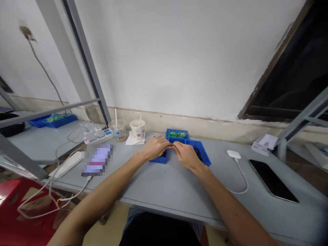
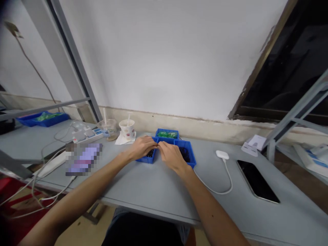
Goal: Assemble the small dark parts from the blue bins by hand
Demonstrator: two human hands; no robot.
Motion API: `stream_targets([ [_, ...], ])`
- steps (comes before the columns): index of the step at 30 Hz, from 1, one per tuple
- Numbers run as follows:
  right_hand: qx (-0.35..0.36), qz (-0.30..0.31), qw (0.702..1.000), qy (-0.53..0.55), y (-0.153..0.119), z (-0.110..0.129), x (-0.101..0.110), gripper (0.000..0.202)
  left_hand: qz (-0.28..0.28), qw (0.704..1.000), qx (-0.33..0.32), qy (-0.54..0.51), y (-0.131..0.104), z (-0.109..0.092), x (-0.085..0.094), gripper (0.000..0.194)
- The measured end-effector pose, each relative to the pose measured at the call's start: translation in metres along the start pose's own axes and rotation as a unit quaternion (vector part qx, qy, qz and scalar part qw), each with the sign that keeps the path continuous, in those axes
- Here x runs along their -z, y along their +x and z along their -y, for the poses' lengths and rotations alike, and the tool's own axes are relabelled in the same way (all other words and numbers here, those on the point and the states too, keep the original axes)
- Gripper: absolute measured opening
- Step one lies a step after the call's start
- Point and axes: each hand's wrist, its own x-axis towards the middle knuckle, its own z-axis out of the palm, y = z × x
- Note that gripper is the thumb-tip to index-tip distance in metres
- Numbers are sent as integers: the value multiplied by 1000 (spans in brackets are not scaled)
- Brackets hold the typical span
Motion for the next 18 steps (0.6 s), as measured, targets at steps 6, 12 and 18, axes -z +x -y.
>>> stream_targets([
  [6, -55, 1, 998, 15, 5, 9, 4, 33, -3, 1000, -1, 17, 3, -2, 3, 40],
  [12, -94, -33, 994, -36, 8, 3, 8, 38, -28, 997, 71, 14, 5, -3, 15, 36],
  [18, -43, 58, 991, -117, 15, -8, -2, 26, 16, 995, 91, 31, -4, 19, 14, 34],
])
